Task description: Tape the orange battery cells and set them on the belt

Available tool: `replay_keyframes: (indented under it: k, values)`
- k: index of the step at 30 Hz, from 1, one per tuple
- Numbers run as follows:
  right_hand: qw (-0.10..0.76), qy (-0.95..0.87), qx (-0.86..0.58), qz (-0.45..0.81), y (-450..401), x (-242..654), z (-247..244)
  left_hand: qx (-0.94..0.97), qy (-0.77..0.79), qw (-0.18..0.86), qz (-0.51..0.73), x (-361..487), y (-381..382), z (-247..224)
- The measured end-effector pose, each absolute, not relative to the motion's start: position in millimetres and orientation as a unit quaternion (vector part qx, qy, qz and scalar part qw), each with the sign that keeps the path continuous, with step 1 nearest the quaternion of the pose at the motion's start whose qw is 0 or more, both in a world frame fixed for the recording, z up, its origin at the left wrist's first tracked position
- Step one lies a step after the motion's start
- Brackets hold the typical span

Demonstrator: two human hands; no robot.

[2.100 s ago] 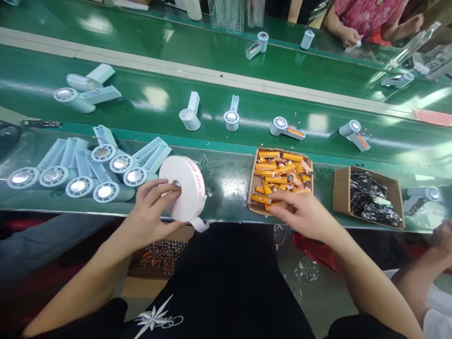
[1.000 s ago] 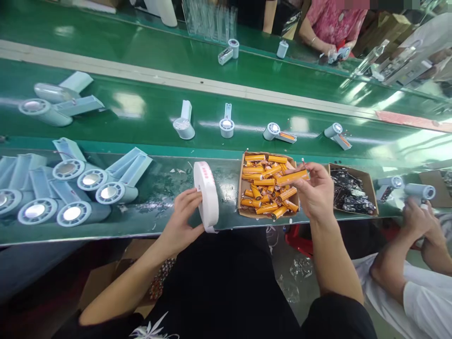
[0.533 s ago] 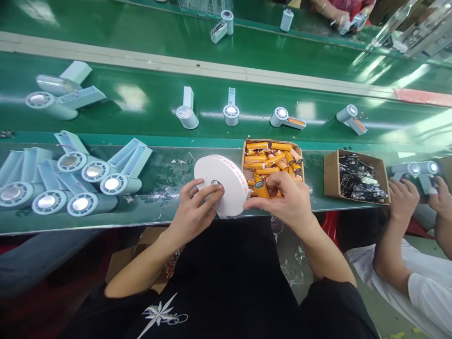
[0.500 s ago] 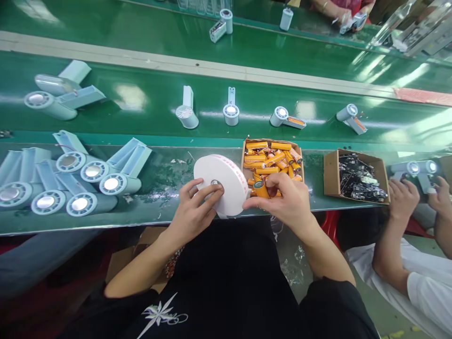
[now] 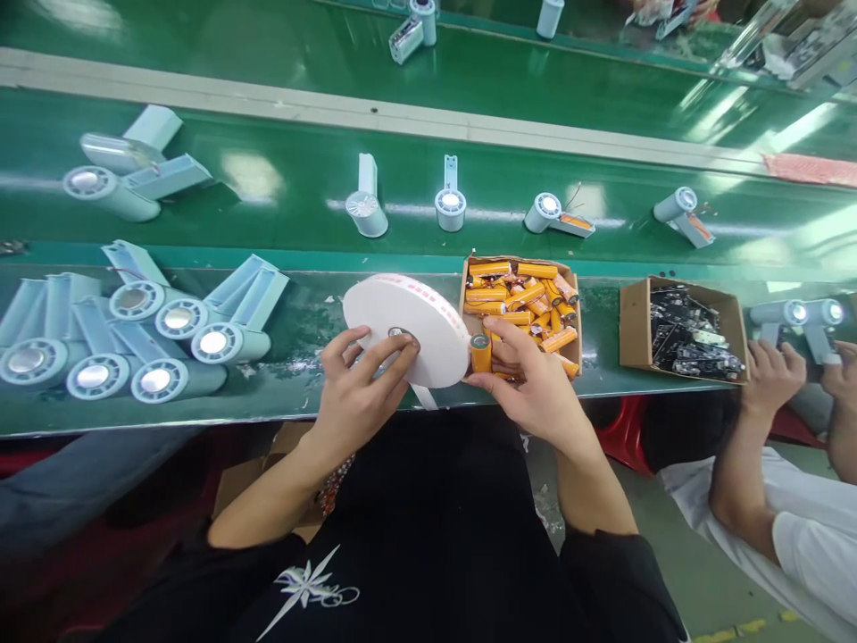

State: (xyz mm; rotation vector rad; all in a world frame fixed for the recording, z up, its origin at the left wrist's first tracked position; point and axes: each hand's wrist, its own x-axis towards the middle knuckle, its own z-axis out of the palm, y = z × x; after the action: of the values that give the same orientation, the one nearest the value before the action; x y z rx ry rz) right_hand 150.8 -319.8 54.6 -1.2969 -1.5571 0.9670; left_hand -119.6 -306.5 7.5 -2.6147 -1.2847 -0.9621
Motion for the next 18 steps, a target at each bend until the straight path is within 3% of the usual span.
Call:
replay_keyframes:
  k: [4, 8, 10, 14, 18]
  values:
    - [0.552, -0.566, -0.472, 0.39, -310.3, 139.7, 48.6, -0.828, -0.447, 0.061, -0.333, -109.0, -312.1, 3.4]
    - [0.715, -0.422, -0.453, 0.326, -302.9, 105.5, 30.7, -0.789, -0.49, 0.099, -0.357, -94.3, -321.7, -1.6]
    - [0.757, -0.344, -0.468, 0.297, -305.5, 82.4, 19.8, -0.781, -0.494, 0.112, -0.366, -88.5, -325.4, -3.0]
    - [0.757, -0.313, -0.514, 0.256, -314.7, 45.1, 3.7, -0.769, -0.498, 0.104, -0.386, -80.6, -328.0, -3.0]
    - [0.684, -0.45, -0.524, 0.235, -303.0, 73.1, 11.1, -0.782, -0.507, 0.06, -0.358, -86.4, -336.8, -7.1]
